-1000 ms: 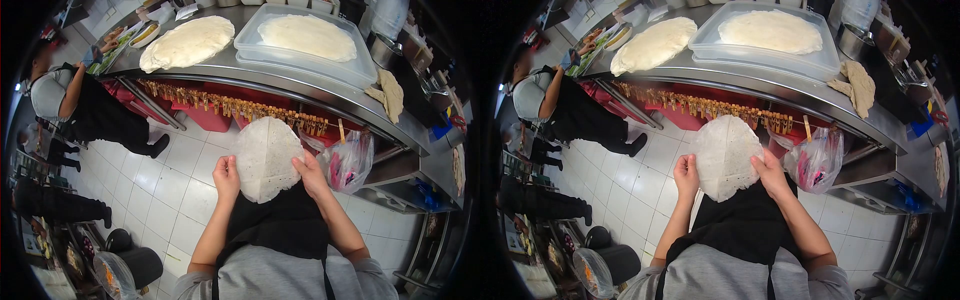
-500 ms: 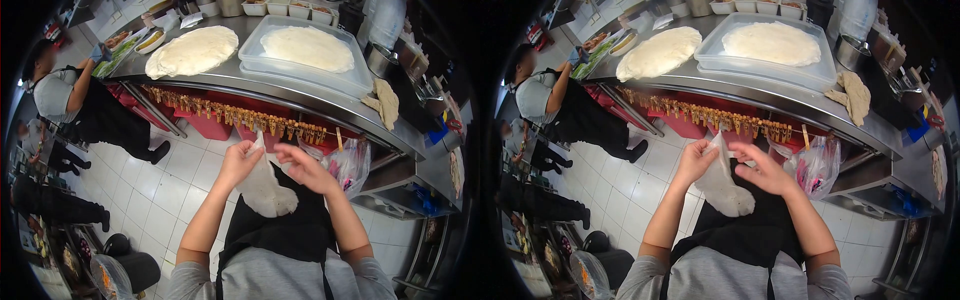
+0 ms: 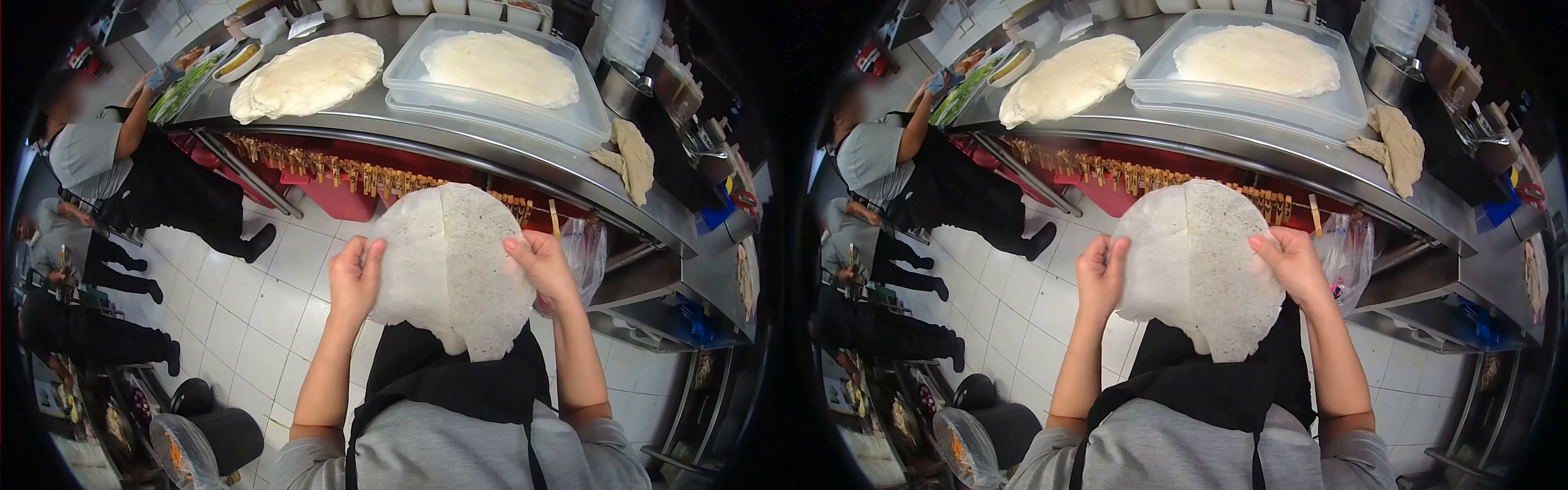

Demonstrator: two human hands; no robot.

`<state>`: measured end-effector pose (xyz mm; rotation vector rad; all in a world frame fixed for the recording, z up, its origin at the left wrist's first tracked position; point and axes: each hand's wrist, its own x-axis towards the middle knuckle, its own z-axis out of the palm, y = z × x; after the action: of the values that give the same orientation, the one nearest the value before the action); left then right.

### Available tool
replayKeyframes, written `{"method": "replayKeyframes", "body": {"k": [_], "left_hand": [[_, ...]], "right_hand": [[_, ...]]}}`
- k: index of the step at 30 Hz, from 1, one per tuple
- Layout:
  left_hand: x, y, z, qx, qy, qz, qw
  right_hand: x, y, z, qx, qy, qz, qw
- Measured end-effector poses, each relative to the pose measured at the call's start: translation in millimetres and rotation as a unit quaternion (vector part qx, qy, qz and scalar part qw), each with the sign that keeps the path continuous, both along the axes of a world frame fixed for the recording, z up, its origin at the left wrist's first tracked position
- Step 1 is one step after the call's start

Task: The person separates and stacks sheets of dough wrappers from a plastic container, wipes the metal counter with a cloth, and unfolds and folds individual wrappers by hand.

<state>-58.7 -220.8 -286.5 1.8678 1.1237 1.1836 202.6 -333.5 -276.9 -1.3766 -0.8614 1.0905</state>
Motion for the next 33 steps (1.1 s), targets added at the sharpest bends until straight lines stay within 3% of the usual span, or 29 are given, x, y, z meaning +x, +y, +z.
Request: {"method": "replayKeyframes", "body": {"k": [4,7,10,11,13,16,19,21,25,28,33], "left_hand": [[-17.6,1.1,-11.5,-0.038,0.002,0.013,0.999],[-27.2,3.8,-5.6,-0.213,-0.189,-0.184,0.941],[-23.6,19.2,6.6,-0.266,-0.201,-0.32,0.887],[-18.1,25.5,15.1,-0.244,-0.146,-0.329,0.9],[5.6,35.9,29.2,-0.2,-0.036,-0.349,0.915],[18.2,39.8,33.9,-0.26,0.014,-0.315,0.913],[30.5,23.2,44.4,-0.129,0.103,-0.264,0.95],[34.1,10.3,57.0,-0.056,0.129,-0.257,0.956],[24.2,6.4,66.7,0.114,0.21,-0.208,0.948],[10.1,12.3,51.7,0.173,0.152,-0.187,0.955],[-16.6,17.6,48.1,0.121,0.119,-0.122,0.978]], "right_hand": [[2.4,-8.9,17.0,0.032,0.019,-0.016,0.999],[-1.5,-8.3,26.7,0.098,-0.037,0.017,0.994],[-7.0,3.0,42.8,0.157,-0.197,0.152,0.956],[-14.0,7.0,53.9,0.175,-0.28,0.214,0.92],[-16.1,8.1,64.2,0.158,-0.276,0.248,0.915],[-8.2,8.9,74.1,0.159,-0.218,0.277,0.922],[-24.0,5.9,95.2,0.095,-0.409,0.209,0.883],[-38.2,16.9,78.7,0.094,-0.427,0.138,0.889],[-41.0,30.5,61.9,0.126,-0.413,0.024,0.902],[-26.9,25.8,52.1,0.131,-0.366,0.012,0.921],[-5.4,9.7,54.6,0.099,-0.3,-0.039,0.948]]}}
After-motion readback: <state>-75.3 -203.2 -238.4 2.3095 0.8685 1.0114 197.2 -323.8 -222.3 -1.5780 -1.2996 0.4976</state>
